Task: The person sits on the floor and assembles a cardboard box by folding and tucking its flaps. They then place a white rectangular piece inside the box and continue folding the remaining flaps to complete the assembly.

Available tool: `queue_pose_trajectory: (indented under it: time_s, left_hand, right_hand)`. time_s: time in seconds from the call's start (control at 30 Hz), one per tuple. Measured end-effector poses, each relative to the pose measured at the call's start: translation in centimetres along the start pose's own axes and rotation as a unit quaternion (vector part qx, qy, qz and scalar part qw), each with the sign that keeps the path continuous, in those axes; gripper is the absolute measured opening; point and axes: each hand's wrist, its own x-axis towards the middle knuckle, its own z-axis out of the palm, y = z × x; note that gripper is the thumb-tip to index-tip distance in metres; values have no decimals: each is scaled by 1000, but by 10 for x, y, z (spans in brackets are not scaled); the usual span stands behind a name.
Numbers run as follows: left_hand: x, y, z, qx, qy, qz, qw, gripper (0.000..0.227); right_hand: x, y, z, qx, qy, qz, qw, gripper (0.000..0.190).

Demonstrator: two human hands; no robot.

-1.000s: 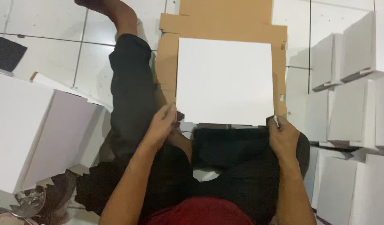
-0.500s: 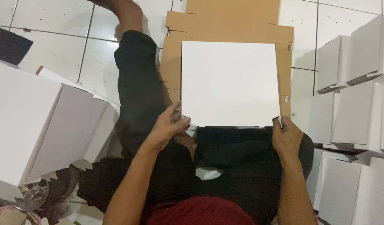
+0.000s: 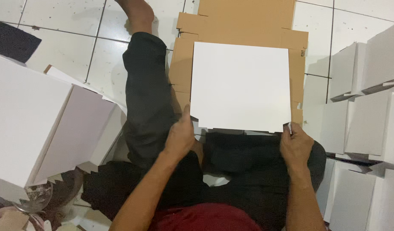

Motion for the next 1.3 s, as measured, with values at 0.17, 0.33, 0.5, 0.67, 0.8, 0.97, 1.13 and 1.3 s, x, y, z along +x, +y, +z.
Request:
queue_pose_trajectory:
  time_s: [0.17,0.33,0.5,0.67,0.8,0.97,1.13,1.3]
  left_hand:
    - [-3,16,13,-18,112,7,994,45]
    - [7,-21,46,65,130,-7,989,36]
    - [-2,18,23,100,121,-12,988,46]
    - [-2,25,22,117,115,-37,986,45]
    - [-1,30,23,103,137,-2,985,46]
    - [-4,10,22,110,226,42,967,38]
    - [-1,34,16,-1,198,54,979,50]
    - [5,29,8,-48,138,107,983,47]
  right_hand:
    - [-9,-6,-2,-67,14,-46,997,26]
    - [-10,-10,10,-84,53,-70,993,16]
    - [-15,-17,5,-130,65,-70,987,12]
    - [-18,-12,1,-104,-55,-31,993,8]
    - [-19,-18,2,-64,-37,-23,997,17]
    - [-17,-45,-14,-51,70,-63,994,15]
    - [-12,-28,5,3,91,-45,995,6]
    - [-12,-39,4,150,80,-25,985,29]
